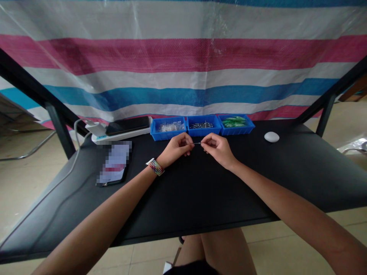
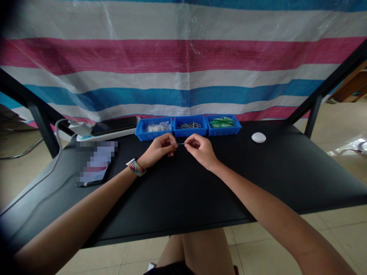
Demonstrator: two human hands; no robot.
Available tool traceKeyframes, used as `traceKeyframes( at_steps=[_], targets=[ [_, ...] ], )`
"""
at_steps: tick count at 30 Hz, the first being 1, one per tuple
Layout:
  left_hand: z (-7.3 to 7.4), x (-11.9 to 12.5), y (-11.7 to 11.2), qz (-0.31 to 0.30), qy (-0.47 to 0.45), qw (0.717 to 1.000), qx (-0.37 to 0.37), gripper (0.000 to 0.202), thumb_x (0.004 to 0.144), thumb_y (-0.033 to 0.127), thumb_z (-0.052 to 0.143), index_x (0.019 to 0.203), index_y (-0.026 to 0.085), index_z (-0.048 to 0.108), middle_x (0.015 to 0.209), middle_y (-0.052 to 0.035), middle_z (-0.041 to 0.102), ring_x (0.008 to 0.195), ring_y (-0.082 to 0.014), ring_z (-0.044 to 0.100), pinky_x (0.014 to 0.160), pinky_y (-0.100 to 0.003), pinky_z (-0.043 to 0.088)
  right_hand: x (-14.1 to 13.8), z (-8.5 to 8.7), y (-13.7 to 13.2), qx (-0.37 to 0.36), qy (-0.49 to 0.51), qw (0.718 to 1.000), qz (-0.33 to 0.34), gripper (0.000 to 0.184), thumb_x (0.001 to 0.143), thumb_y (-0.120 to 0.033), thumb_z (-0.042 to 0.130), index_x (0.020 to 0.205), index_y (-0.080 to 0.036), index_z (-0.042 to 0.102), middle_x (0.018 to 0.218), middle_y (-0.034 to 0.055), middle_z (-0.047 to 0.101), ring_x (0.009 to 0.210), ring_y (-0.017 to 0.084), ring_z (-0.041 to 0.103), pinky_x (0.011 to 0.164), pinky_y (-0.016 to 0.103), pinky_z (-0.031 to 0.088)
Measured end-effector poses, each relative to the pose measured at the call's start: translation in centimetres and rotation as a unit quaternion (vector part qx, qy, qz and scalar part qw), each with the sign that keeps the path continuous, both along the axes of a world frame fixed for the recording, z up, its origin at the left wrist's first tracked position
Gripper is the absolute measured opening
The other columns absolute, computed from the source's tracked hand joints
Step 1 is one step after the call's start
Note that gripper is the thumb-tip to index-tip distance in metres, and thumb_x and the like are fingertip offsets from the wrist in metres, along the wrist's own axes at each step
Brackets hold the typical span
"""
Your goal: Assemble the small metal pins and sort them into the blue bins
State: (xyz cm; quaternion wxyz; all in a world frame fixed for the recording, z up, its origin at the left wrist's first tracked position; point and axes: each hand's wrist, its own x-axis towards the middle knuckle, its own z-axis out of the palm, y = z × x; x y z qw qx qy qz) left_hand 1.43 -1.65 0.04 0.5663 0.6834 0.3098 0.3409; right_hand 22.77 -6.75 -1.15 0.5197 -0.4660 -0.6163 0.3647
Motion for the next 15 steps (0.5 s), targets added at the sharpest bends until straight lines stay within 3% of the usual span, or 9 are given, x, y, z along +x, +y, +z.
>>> traceKeyframes(
  at_steps=[6, 10, 15],
  targets=[
    [0.0, 0.1, 0.0, -0.008, -0.030, 0.999, -0.024, 0.022, 0.085, 0.027, 0.074, 0.095, 0.017, 0.058, 0.072, 0.0048, 0.058, 0.056, -0.0075, 0.058, 0.053, -0.020, 0.047, 1.1, 1.4, 0.8, 0.080, -0.014, 0.994, -0.077, 0.017, 0.091, -0.039, 0.073, 0.092, -0.023, 0.068, 0.082, 0.0027, 0.069, 0.069, 0.018, 0.067, 0.065, 0.032, 0.056],
    [-0.2, 0.1, 0.0, -0.009, -0.030, 0.999, -0.031, 0.019, 0.084, 0.023, 0.072, 0.096, 0.016, 0.060, 0.073, 0.0038, 0.060, 0.057, -0.0078, 0.058, 0.053, -0.020, 0.047, 2.8, 2.7, 2.0, 0.164, -0.013, 0.974, -0.158, 0.019, 0.098, -0.041, 0.066, 0.104, -0.024, 0.071, 0.100, 0.0060, 0.072, 0.073, 0.018, 0.069, 0.067, 0.033, 0.058],
    [0.0, 0.0, 0.0, -0.008, -0.024, 0.999, -0.028, 0.016, 0.084, 0.024, 0.070, 0.095, 0.015, 0.061, 0.073, 0.0033, 0.060, 0.057, -0.0080, 0.059, 0.054, -0.020, 0.048, 3.0, 1.6, 2.3, 0.159, -0.114, 0.973, -0.125, 0.032, 0.102, -0.042, 0.059, 0.126, -0.025, 0.072, 0.130, 0.0104, 0.068, 0.069, 0.015, 0.065, 0.066, 0.033, 0.057]
  ],
)
